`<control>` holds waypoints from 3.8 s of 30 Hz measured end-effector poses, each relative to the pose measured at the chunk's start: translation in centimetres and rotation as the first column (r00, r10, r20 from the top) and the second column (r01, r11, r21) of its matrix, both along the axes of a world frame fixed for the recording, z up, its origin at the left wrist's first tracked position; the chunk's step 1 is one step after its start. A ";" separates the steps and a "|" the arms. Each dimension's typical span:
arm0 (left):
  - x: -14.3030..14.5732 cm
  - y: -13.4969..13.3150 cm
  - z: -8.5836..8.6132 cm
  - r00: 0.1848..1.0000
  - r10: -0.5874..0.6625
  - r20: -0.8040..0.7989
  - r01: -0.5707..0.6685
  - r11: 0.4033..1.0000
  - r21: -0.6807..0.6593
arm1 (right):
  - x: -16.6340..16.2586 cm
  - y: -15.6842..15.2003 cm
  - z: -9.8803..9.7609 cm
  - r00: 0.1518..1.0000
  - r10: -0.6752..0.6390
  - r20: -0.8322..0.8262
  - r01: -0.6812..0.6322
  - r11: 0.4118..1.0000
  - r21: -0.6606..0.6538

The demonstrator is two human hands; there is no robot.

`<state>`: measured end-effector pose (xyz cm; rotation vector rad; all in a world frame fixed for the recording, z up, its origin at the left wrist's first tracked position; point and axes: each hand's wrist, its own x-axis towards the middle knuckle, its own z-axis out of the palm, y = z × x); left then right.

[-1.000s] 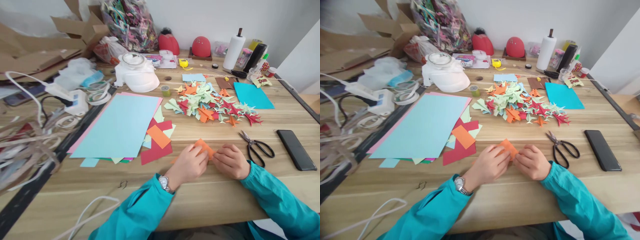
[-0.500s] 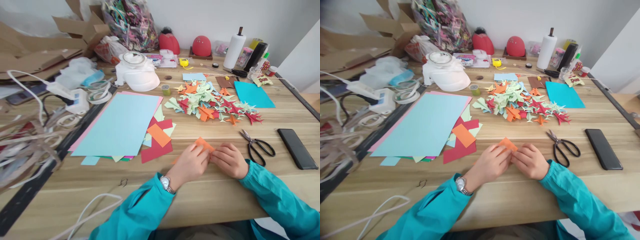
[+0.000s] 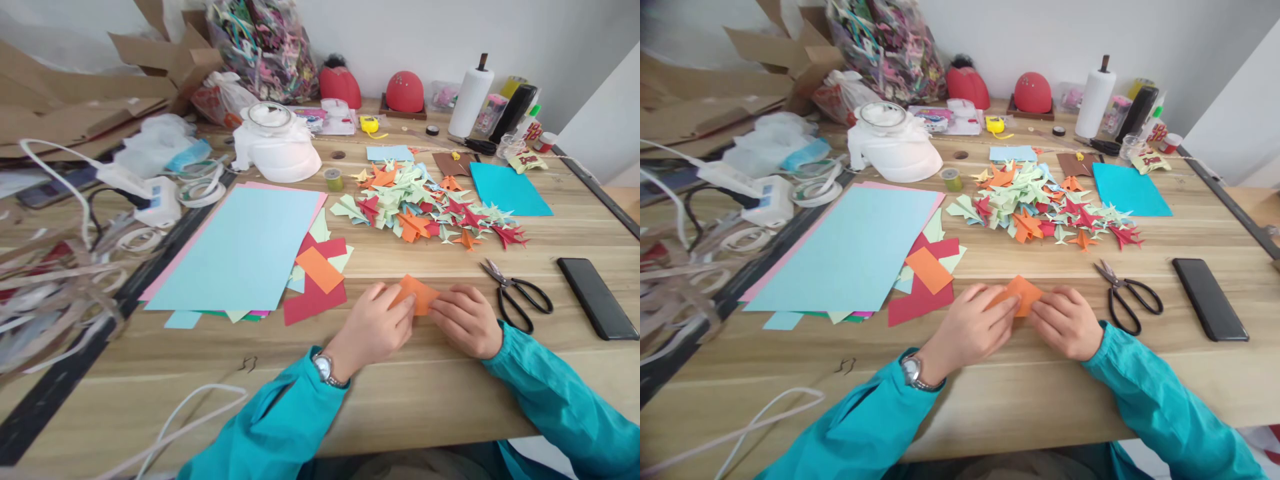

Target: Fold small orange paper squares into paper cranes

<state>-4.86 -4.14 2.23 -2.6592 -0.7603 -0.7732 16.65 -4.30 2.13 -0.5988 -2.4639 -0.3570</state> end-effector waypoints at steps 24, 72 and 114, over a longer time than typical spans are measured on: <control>0.3 -0.6 0.0 0.998 0.046 0.031 -0.045 0.999 -0.006 | 0.1 -0.3 -1.2 0.996 -0.026 -0.090 0.025 1.000 -0.013; -3.9 1.5 1.2 0.955 0.220 0.197 -0.234 0.971 0.051 | 2.7 2.4 -1.5 0.828 -0.412 -0.381 0.401 0.909 -0.112; -0.6 -0.5 0.5 0.689 0.303 0.659 0.273 0.733 -0.623 | 0.6 0.7 -1.0 0.786 -0.405 -0.467 0.248 0.898 -0.363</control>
